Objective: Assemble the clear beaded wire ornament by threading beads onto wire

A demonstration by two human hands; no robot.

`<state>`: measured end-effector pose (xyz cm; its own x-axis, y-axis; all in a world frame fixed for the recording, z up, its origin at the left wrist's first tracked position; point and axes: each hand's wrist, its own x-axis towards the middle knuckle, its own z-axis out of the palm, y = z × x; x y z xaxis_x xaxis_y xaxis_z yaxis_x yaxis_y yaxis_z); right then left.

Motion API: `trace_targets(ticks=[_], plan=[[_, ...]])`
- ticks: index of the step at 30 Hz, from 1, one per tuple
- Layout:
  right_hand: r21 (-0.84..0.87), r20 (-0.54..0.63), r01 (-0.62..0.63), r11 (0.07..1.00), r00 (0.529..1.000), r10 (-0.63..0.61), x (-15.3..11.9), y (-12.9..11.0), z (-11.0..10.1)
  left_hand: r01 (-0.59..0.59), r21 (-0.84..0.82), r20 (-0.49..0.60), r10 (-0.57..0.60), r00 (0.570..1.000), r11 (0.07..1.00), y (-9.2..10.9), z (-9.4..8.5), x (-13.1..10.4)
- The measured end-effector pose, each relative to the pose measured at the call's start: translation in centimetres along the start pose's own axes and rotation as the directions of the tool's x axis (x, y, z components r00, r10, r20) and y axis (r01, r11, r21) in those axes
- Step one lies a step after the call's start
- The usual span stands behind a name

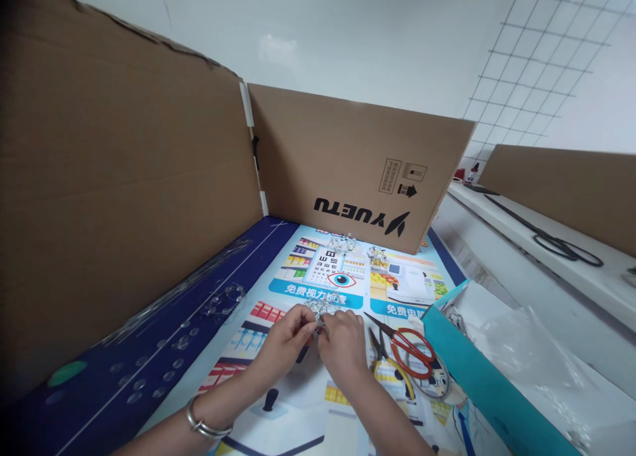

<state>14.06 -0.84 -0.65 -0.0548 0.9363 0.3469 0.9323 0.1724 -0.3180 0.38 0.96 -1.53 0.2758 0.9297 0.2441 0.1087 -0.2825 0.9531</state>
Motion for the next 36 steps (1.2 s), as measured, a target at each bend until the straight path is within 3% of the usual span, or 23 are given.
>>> trace_targets(ticks=[15, 27, 36], plan=[[0.038, -0.039, -0.023, 0.999, 0.999, 0.025, -0.35, 0.67, 0.28, 0.045, -0.093, -0.052, -0.05, 0.997, 0.995, 0.54, -0.16, -0.09], [0.03, -0.021, -0.039, 0.999, 0.999, 0.039, -0.36, 0.28, 0.25, 0.017, -0.103, 0.012, -0.016, 1.0, 0.995, 0.86, 0.49, -0.81], [0.247, -0.044, -0.09, 0.965, 0.994, 0.104, -0.27, 0.73, 0.2, 0.037, -0.174, -0.06, -0.048, 0.997, 0.984, 0.38, 0.35, -0.6]])
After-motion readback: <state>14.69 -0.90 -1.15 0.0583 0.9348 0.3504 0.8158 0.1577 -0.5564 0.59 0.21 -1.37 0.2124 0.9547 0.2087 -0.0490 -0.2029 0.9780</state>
